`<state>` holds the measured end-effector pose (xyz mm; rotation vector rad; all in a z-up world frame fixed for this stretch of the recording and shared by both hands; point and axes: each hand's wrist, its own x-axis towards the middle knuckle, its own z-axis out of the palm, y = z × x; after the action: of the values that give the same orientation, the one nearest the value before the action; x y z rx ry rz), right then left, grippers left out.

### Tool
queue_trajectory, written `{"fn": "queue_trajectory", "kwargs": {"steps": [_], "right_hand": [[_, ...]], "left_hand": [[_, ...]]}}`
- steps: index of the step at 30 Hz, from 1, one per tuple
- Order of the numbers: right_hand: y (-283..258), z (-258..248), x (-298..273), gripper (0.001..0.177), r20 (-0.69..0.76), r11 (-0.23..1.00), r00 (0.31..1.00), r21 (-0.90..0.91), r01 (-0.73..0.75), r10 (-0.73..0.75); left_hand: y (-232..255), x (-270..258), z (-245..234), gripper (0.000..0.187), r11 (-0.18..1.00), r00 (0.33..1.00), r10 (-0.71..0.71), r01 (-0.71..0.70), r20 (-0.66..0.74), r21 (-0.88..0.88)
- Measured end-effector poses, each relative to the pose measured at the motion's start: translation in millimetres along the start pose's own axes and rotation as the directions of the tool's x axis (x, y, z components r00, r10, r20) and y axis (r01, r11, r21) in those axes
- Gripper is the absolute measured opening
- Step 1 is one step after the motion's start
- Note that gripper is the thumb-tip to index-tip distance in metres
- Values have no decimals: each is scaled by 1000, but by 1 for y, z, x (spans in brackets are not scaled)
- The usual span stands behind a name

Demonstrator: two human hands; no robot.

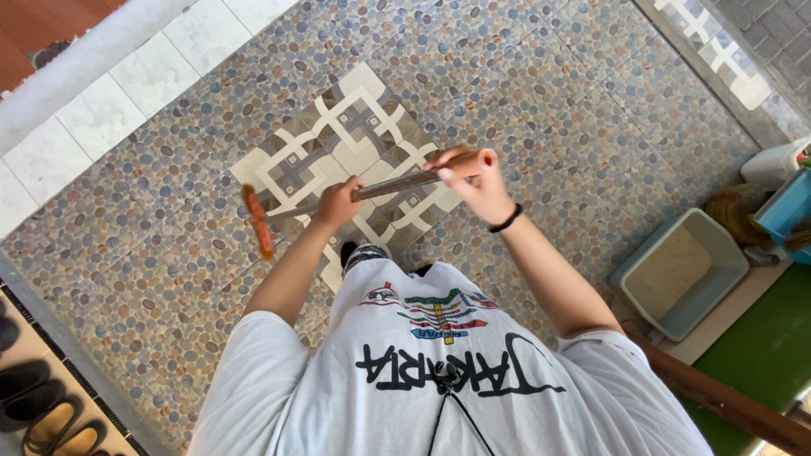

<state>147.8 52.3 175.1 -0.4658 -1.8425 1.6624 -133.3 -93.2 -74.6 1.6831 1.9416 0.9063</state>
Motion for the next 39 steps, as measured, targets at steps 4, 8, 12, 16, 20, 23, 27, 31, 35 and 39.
{"fn": "queue_trajectory", "kwargs": {"steps": [4, 8, 12, 16, 20, 23, 27, 31, 35, 39], "right_hand": [[52, 42, -1, 21, 55, 988, 987, -40, -151, 153], [72, 85, -8, 25, 112, 957, 950, -16, -290, 290], [65, 93, -6, 19, 117, 970, 963, -11, -244, 243], [50, 86, -3, 12, 114, 986, 988, 122, -114, 100], [36, 83, -3, 7, 42, 990, 998, 135, 33, -39], [21, 78, -5, 12, -65, 1000, 998, -18, -5, 4], [-3, 76, 0, 17, -73, 987, 992, -130, 96, -106], [-23, 80, 8, 23, 28, 917, 986, -364, 162, -163], [-45, 83, 20, 24, 96, 824, 958, -492, 281, -269], [-78, 71, 26, 18, 9, 894, 952, -339, 291, -306]], "left_hand": [[-47, -33, -7, 23, 947, 946, -306, 292, 105, 132], [-57, -46, -2, 22, 902, 914, -405, 394, 32, 175], [-55, -38, 4, 19, 869, 868, -491, 482, 73, 116], [-50, -17, 17, 15, 891, 878, -452, 451, 157, 47], [-37, 9, 40, 16, 911, 886, -402, 411, 232, 9], [-19, 31, 59, 18, 952, 925, -265, 296, 271, -78], [20, 62, 71, 21, 966, 957, -38, 108, 287, -233], [59, 82, 68, 20, 919, 905, 44, 129, 424, -372], [81, 97, 59, 20, 912, 907, 146, 32, 395, -410], [94, 103, 42, 17, 915, 940, 248, -149, 233, -376]]}}
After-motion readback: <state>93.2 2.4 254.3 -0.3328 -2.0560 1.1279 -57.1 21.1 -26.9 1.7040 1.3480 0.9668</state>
